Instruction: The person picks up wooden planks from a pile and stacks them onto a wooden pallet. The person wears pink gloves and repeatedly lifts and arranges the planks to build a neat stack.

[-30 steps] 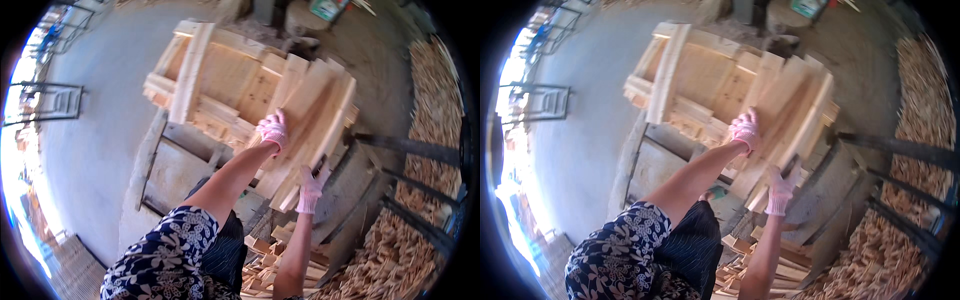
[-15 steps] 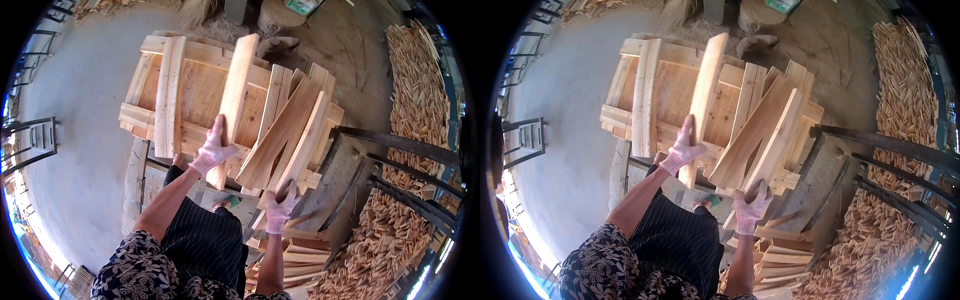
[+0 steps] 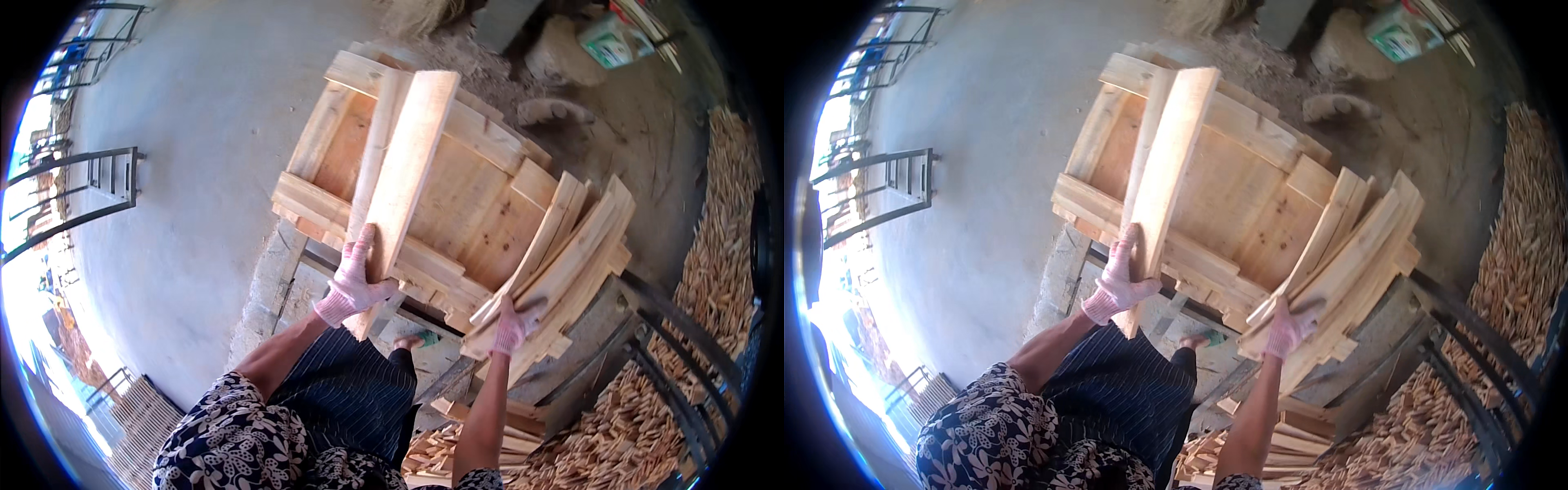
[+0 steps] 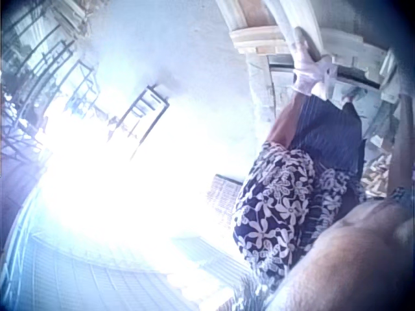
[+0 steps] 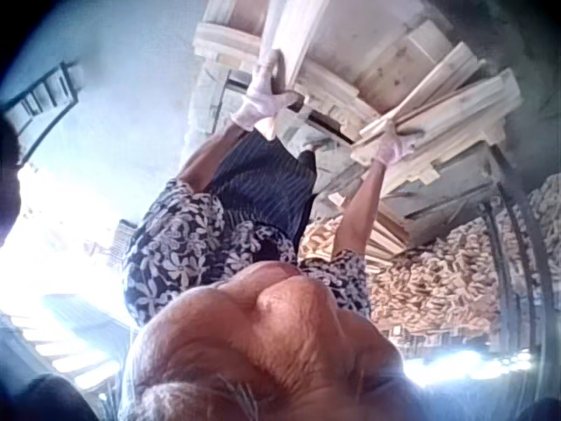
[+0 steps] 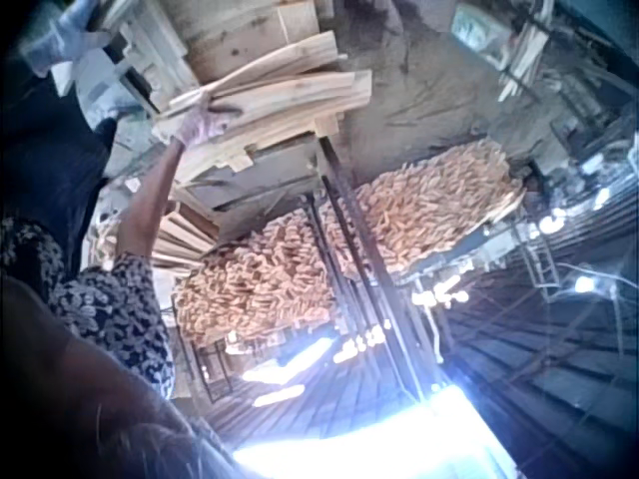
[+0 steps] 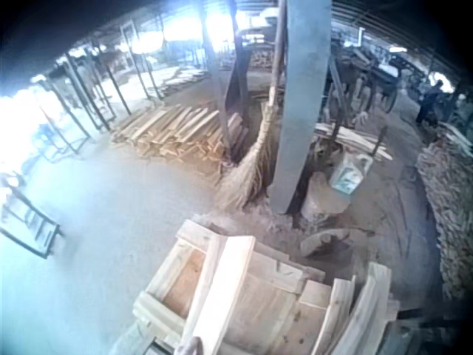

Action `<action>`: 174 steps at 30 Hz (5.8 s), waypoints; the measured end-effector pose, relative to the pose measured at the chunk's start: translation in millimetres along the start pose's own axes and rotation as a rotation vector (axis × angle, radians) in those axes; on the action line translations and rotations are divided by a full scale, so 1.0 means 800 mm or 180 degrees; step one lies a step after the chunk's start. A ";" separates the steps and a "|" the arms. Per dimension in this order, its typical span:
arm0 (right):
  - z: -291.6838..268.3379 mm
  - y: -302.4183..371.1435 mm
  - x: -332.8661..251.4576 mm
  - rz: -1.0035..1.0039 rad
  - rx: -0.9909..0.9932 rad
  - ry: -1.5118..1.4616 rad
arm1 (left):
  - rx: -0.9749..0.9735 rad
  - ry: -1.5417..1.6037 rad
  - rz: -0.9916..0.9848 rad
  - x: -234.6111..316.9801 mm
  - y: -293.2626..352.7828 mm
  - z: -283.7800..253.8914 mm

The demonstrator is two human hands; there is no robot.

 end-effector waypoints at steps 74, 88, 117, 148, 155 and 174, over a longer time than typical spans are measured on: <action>0.032 -0.095 -0.112 -0.0017 -0.0083 0.0021 | 0.0732 -0.2476 -0.0669 -0.113 -0.248 -0.154; 0.093 0.040 -0.258 -0.1150 -0.0282 -0.0112 | 0.0389 -0.1547 -0.0135 -0.259 -0.330 -0.218; 0.194 0.126 -0.357 -0.0349 -0.1862 -0.2034 | 0.0249 -0.0168 -0.0821 -0.117 -0.332 -0.221; 0.165 0.153 -0.418 -0.1497 -0.1122 -0.0865 | -0.0831 -0.1266 -0.0704 -0.079 -0.350 -0.219; 0.224 0.141 -0.397 -0.2230 -0.1786 -0.0576 | 0.0079 -0.3048 0.0060 -0.171 -0.375 -0.255; -0.007 -0.117 0.015 0.0112 -0.0755 -0.0071 | -0.1337 -0.3352 -0.0162 -0.037 -0.221 0.030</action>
Point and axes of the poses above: each hand's wrist, its own y-axis away from the middle knuckle, its own z-axis out of the palm, x = y × z, the point moved 9 cm from there along -y, towards the middle knuckle, and after that the axes turned 4 degrees about x, right-handed, at the moved point
